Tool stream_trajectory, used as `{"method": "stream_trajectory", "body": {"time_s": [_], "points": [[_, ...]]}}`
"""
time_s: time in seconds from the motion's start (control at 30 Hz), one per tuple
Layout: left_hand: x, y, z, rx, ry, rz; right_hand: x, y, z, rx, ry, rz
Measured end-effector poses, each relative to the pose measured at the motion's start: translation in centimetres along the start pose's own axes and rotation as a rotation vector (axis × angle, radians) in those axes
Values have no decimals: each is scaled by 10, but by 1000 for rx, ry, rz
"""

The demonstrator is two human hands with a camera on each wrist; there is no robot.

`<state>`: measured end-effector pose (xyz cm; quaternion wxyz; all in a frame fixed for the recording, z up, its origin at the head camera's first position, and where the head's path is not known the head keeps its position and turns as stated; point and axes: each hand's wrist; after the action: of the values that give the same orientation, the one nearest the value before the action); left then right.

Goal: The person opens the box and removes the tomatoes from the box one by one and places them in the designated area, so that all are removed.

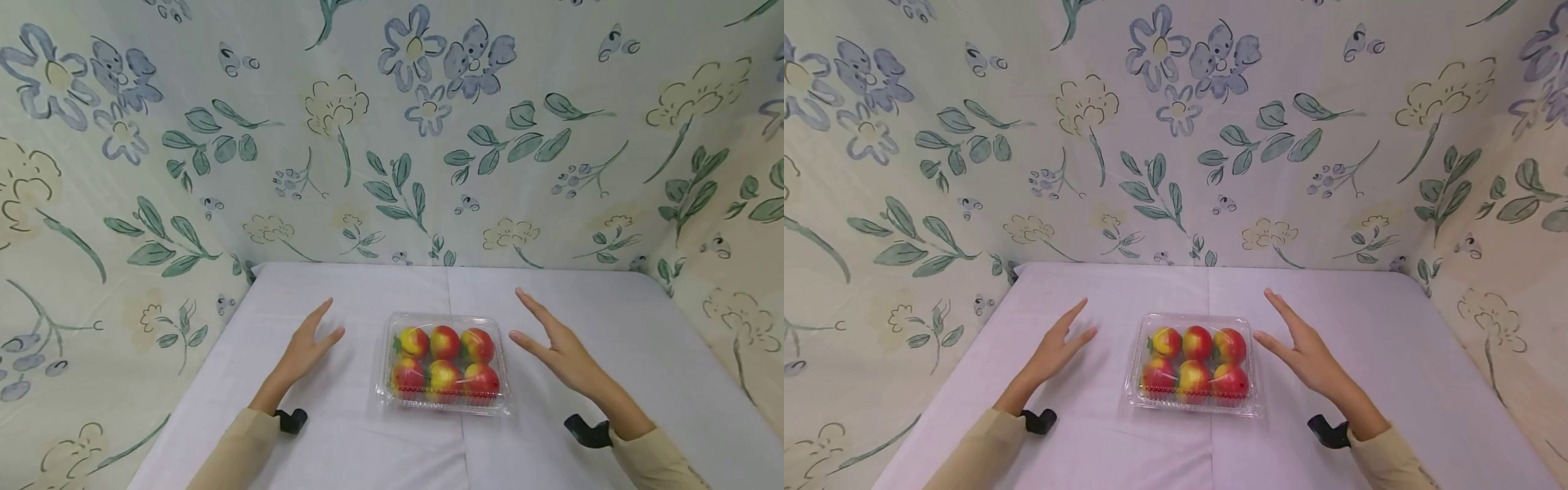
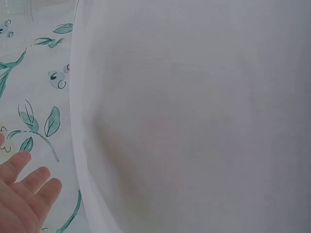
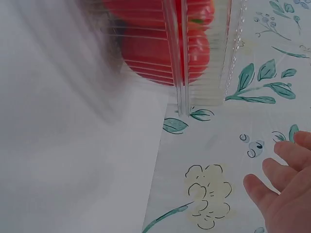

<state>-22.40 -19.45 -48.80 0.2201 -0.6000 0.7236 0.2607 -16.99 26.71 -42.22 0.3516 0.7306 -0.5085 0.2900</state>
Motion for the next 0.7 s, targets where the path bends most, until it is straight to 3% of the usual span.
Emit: {"method": "stream_trajectory", "body": {"time_s": [0.7], "points": [[-11, -4, 16, 36, -76, 54, 19, -11, 23, 44, -3, -59]]}}
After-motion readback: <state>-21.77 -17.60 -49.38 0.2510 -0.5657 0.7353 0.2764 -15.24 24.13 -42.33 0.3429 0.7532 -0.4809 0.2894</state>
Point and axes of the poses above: each hand's wrist, its own y-axis towards the middle knuckle, its own z-axis out of the palm, x = y × z, and after that the axes turned 9 degrees about y, right-handed
